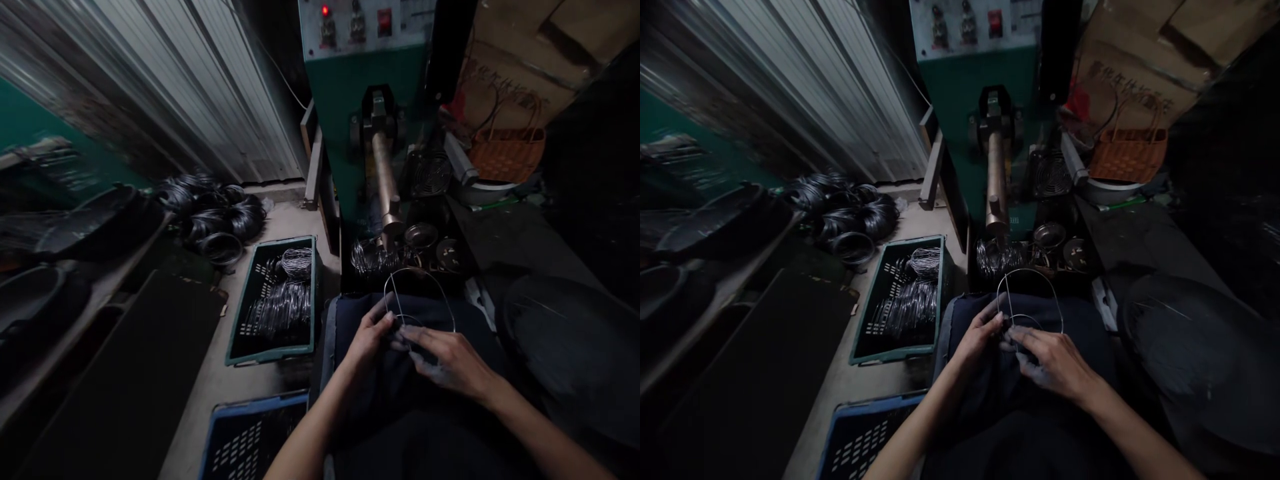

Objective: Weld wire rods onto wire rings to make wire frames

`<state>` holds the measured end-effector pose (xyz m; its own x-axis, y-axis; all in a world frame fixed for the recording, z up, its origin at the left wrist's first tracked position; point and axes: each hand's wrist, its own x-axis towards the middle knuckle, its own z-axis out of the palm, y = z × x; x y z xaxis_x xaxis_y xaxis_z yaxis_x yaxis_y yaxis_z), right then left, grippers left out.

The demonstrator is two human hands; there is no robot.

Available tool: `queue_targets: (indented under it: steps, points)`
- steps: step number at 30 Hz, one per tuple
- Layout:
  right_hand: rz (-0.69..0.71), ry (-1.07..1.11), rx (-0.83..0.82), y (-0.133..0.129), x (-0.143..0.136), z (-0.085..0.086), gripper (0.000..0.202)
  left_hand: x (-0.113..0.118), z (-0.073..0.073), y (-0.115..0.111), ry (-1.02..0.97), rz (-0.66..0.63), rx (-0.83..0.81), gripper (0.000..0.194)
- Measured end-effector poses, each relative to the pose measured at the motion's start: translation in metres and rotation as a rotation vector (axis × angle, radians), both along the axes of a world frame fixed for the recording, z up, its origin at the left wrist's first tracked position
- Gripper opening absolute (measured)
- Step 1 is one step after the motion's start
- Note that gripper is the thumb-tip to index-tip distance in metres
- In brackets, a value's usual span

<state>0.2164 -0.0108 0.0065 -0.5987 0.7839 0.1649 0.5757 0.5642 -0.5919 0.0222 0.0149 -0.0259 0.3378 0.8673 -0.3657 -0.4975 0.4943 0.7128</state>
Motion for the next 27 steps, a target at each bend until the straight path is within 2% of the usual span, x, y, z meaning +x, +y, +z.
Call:
queue_targets:
  steps: [5, 10, 15, 20, 27]
  points:
    - [-0.002, -0.006, 0.026, 0.008, -0.001, 0.006, 0.056, 0.001, 0.007, 0.006, -0.021, 0.039, -0.003, 0.077]
    - [-0.030, -0.002, 0.094, 0.013, -0.002, 0.007, 0.051, 0.002, 0.007, 0.012, -0.022, 0.048, -0.011, 0.077]
    - [-0.009, 0.007, 0.076, 0.018, -0.001, 0.005, 0.058, 0.001, 0.011, 0.016, -0.004, 0.044, 0.011, 0.076]
    - [-0.012, 0.086, 0.135, 0.022, -0.005, 0.013, 0.058, 0.001, 0.019, 0.018, -0.015, 0.065, 0.028, 0.074]
    - [0.000, 0.062, 0.143, 0.028, -0.004, 0.016, 0.056, -0.001, 0.020, 0.024, 0.028, 0.068, 0.042, 0.073]
